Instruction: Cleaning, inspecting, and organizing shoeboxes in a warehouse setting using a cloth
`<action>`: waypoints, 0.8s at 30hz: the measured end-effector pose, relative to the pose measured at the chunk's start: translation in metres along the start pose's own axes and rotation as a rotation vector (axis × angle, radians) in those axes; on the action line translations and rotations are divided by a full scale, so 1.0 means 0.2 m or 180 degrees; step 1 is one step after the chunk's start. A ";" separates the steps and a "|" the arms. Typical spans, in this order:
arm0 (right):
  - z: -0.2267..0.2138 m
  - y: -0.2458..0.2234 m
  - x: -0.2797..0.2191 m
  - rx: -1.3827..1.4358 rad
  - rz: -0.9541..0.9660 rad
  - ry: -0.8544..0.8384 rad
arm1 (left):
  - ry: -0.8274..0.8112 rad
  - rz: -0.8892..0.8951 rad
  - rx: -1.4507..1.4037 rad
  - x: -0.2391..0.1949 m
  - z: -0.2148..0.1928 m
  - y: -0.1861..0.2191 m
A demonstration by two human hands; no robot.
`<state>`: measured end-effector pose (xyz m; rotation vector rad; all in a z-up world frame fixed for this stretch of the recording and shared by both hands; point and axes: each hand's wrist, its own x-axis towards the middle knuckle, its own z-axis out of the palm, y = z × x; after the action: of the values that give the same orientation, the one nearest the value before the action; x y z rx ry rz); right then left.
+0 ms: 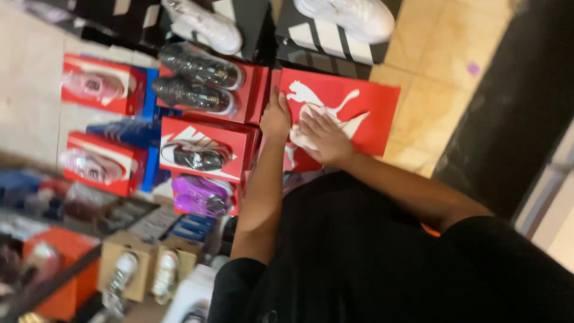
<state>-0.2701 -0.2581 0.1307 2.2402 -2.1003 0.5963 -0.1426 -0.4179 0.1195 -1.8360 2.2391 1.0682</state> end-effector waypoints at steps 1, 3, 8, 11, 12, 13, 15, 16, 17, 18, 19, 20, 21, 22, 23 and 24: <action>0.06 0.08 -0.11 0.0391 -0.0040 -0.0273 | -0.0023 -0.0010 -0.0094 -0.02 -0.03 0.02; -0.08 0.15 -0.10 0.0739 0.0000 -0.0499 | -0.0089 0.0068 -0.0171 -0.04 -0.04 0.02; 0.03 0.52 -0.10 -0.0889 0.1663 0.0239 | -0.0083 0.0138 -0.0118 -0.05 -0.03 0.04; 0.29 0.36 0.28 0.0236 0.1870 0.1062 | -0.0087 0.0160 0.0042 -0.05 -0.05 0.06; 0.34 0.31 0.39 0.0234 0.1900 0.1107 | -0.0080 0.0202 0.0074 -0.06 -0.08 0.07; 0.39 0.25 0.48 -0.0247 0.1613 0.1054 | -0.0111 0.0202 0.0087 -0.08 -0.11 0.08; 0.34 0.24 0.61 -0.0723 0.1351 0.1000 | -0.0150 0.0219 0.0123 -0.11 -0.13 0.10; 0.23 0.27 0.64 -0.0071 0.1701 0.0261 | -0.0151 0.0174 0.0024 -0.12 -0.14 0.10; 0.12 0.32 0.68 0.0583 0.1999 -0.0476 | -0.0138 0.0133 -0.0089 -0.11 -0.15 0.12; 0.10 0.45 0.56 0.0582 0.2006 -0.0453 | -0.0130 0.0153 -0.0080 -0.12 -0.13 0.13; 0.09 0.58 0.48 0.0897 0.2330 -0.0716 | -0.0055 0.0042 -0.0191 -0.10 -0.14 0.13; 0.08 0.71 0.40 0.1216 0.2645 -0.0986 | 0.0019 -0.0068 -0.0304 -0.09 -0.14 0.13; -0.08 0.73 0.39 0.1243 0.2669 -0.0965 | 0.0015 -0.0052 -0.0267 -0.09 -0.16 0.12; -0.25 0.76 0.38 0.0969 0.2956 -0.1653 | 0.0034 -0.0093 -0.0241 -0.09 -0.16 0.11; -0.44 0.82 0.34 0.0665 0.3248 -0.2358 | 0.0021 -0.0123 -0.0226 -0.09 -0.15 0.14; -0.41 0.87 0.30 0.0681 0.3301 -0.2352 | -0.0016 -0.0095 -0.0199 -0.09 -0.13 0.14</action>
<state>-0.4585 -0.3114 0.1815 1.3429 -3.7041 -0.1033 -0.1514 -0.4164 0.1604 -1.8817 2.1927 1.1493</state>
